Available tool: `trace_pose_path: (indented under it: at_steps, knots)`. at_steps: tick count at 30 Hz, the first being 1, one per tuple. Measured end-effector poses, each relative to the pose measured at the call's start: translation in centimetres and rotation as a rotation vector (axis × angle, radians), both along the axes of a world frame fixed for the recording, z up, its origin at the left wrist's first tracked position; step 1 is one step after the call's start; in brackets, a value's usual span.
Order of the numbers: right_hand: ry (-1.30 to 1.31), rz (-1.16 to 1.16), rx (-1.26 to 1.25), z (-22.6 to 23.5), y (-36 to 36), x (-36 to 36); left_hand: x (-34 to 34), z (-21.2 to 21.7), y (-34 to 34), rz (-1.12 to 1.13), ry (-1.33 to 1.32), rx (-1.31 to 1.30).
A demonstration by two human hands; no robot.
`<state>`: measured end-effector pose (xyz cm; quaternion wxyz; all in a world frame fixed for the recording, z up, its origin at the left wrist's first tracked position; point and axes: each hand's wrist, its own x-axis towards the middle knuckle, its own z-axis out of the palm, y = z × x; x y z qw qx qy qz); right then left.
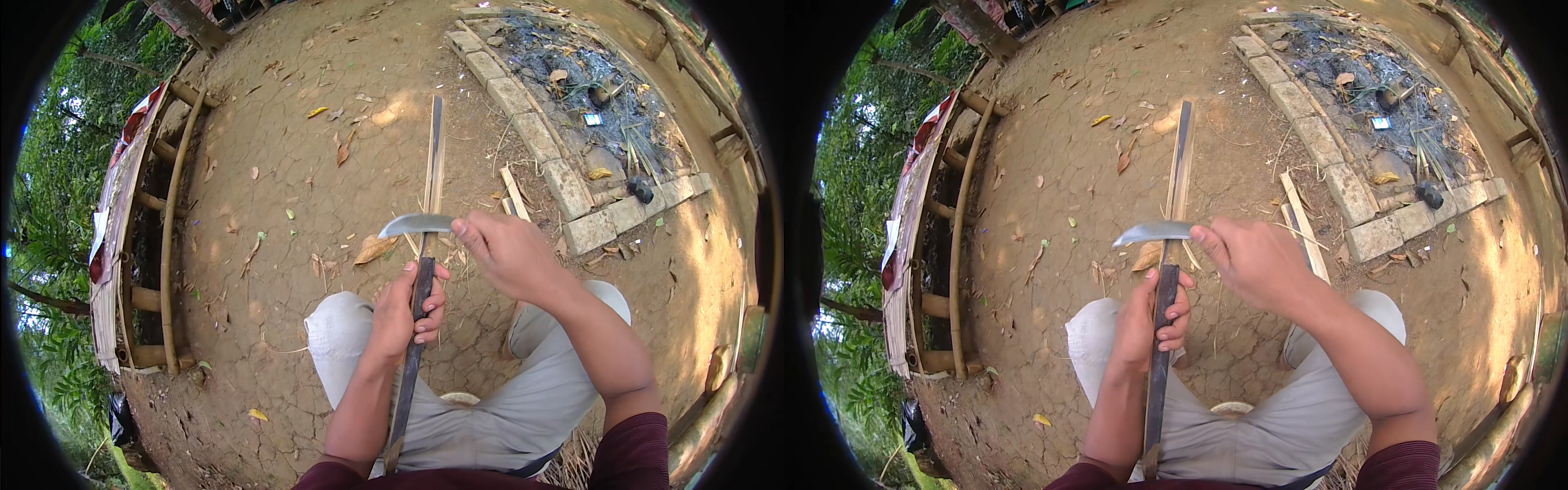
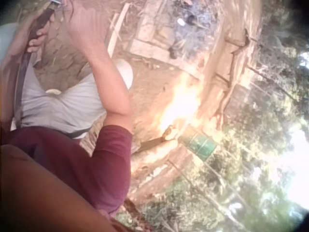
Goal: The person is using a knife to shave and shape a long piece of wood while sitting outdoors.
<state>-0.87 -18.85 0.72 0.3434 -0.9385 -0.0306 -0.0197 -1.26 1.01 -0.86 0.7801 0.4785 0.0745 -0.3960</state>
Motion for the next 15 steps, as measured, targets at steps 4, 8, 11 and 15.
trace_pose_path:
  at_steps: [4, 8, 11, 15]
  knots:
    - [0.033, 0.111, -0.017, -0.6, 1.8, -1.6, -0.1, 0.3, 0.0, 0.049, 0.053, 0.008]
    - [0.009, 0.14, 0.0, -1.1, 2.3, -2.3, -0.2, -0.6, 0.3, 0.054, 0.036, -0.001]
    - [-0.049, 0.169, -0.018, -1.5, 2.5, -2.4, -0.2, -0.7, 0.4, 0.048, 0.026, -0.002]
    - [-0.1, 0.156, -0.031, -1.8, 2.9, -2.7, -0.3, -0.5, 0.1, 0.033, -0.013, 0.085]
